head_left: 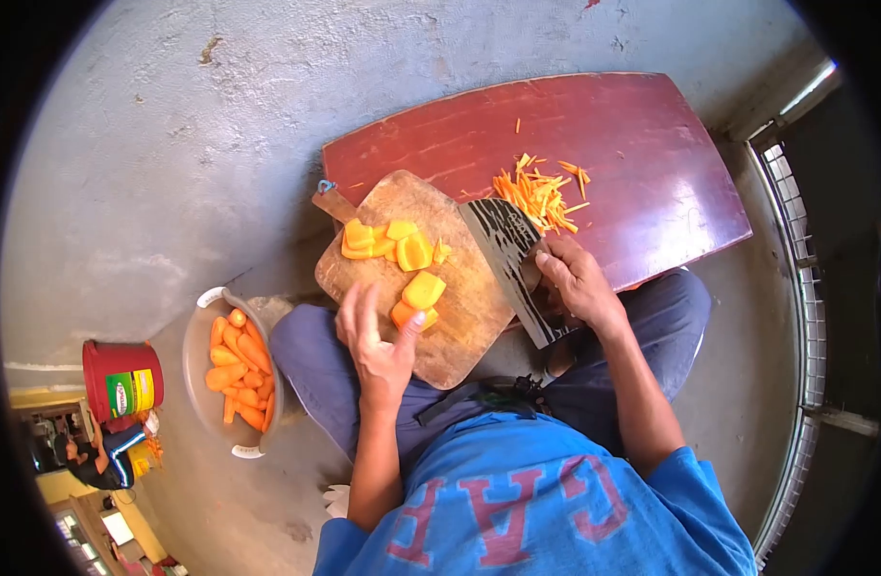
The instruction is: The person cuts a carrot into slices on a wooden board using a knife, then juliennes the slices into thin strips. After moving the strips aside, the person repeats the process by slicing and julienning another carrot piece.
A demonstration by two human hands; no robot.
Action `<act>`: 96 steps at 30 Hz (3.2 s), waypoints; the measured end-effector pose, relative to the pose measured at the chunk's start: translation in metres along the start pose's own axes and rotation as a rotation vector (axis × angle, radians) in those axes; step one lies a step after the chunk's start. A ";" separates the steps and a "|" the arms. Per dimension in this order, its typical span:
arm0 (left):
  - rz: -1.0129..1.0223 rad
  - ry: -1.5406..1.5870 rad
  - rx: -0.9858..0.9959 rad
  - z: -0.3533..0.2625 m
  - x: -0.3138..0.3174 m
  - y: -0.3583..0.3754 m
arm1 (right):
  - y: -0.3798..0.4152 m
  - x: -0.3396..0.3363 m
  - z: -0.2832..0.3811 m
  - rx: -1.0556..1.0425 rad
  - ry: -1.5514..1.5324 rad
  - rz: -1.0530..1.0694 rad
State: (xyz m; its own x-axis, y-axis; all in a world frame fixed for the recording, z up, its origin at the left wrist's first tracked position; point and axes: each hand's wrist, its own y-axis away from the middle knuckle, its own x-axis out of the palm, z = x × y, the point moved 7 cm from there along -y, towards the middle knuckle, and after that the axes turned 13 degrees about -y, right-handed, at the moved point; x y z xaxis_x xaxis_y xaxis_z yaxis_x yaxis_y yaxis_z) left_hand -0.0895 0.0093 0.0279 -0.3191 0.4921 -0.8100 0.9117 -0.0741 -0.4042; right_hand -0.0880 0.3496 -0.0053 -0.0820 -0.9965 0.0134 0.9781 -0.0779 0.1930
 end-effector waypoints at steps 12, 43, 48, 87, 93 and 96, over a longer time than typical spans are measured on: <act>0.216 1.433 -1.143 0.120 0.082 -0.003 | -0.008 -0.017 -0.037 0.061 -0.340 0.108; -0.024 0.641 -0.774 0.071 0.048 -0.027 | -0.005 0.002 -0.020 0.152 -0.262 0.099; 0.136 -0.003 -0.701 0.055 0.062 -0.019 | -0.020 -0.032 -0.014 0.090 -0.323 0.040; 0.142 0.136 -0.213 0.091 0.043 -0.100 | 0.007 -0.022 -0.015 0.183 -0.250 0.064; 0.208 -0.029 -0.142 0.069 0.036 -0.053 | 0.032 -0.035 -0.017 0.162 -0.329 0.123; 0.217 -0.062 -0.131 0.046 0.019 -0.028 | 0.057 -0.039 -0.024 0.174 -0.303 0.108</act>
State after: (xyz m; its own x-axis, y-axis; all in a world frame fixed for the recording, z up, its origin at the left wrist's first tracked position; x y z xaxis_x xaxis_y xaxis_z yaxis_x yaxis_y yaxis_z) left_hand -0.1331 -0.0188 0.0047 -0.1237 0.4222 -0.8980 0.9851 -0.0570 -0.1625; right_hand -0.0250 0.3838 -0.0182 -0.0590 -0.9429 0.3277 0.9390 0.0590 0.3389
